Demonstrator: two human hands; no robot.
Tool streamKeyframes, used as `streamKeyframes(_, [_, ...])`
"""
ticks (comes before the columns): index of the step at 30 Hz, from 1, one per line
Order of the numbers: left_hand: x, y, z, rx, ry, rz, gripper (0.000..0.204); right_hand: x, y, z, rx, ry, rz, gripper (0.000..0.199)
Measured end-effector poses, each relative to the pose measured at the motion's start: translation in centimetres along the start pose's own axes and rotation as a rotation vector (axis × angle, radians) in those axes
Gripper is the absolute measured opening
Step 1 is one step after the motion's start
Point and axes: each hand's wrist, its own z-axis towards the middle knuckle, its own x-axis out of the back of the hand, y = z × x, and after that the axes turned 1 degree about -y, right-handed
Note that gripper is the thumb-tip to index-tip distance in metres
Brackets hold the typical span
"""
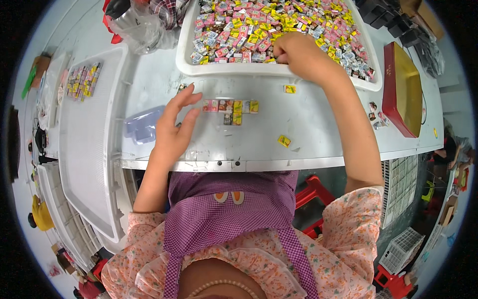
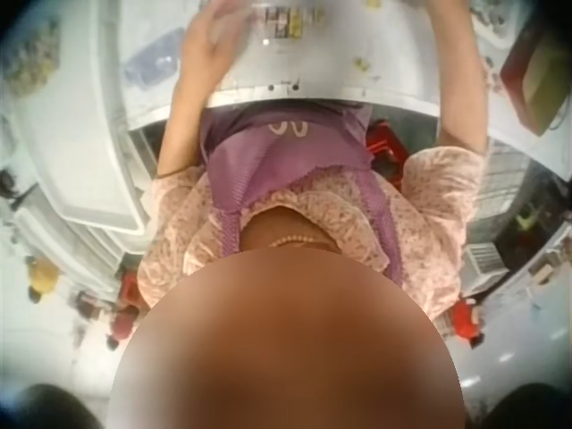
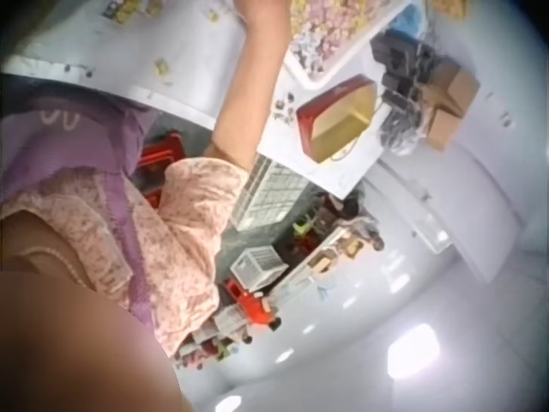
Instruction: Sorting and arranging small colorful packages from a large bin onto a workbench.
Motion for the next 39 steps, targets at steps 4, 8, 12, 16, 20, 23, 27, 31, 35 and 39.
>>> streamKeyframes(4, [0.0,0.4,-0.5,0.089,0.037,-0.056,0.043,-0.2,-5.0,-3.0,-0.021,0.506,0.302,0.013])
streamKeyframes(8, [-0.3,-0.2,-0.8,-0.029,-0.076,0.033,0.038,-5.5,-10.6,-5.6,-0.227,0.204,0.844,0.012])
streamKeyframes(12, [-0.9,-0.7,-1.7,-0.099,-0.152,0.305,0.037,-10.5,-11.8,-5.6,-0.328,0.247,1.063,0.012])
streamKeyframes(16, [-1.1,-0.7,-2.6,-0.08,-0.113,0.323,0.041,-10.9,-13.2,-5.2,-0.146,0.352,0.58,0.009])
streamKeyframes(20, [-1.7,-1.2,-2.6,-0.087,-0.074,0.288,0.038,-12.1,-13.2,-5.3,-0.092,0.436,0.361,0.007])
streamKeyframes(23, [-1.9,-1.4,-2.6,-0.104,-0.06,0.296,0.038,-12.5,-12.8,-5.6,-0.043,0.486,0.202,0.009])
streamKeyframes(27, [-2.2,-1.7,-2.8,-0.204,-0.043,0.355,0.039,-12.6,-12.5,-6.3,0.021,0.506,0.062,0.015])
streamKeyframes(31, [-2.0,-1.4,-3.0,-0.251,-0.071,0.452,0.039,-11.3,-12.9,-7.1,0.136,0.385,-0.167,0.033])
streamKeyframes(35, [-2.1,-0.9,-3.1,-0.296,-0.137,0.627,0.038,-11.8,-12.5,-8.0,0.174,0.22,-0.134,0.057])
streamKeyframes(39, [-1.5,-0.7,-2.5,-0.262,-0.204,0.502,0.038,-12.2,-11.9,-8.5,0.193,0.215,-0.11,0.064])
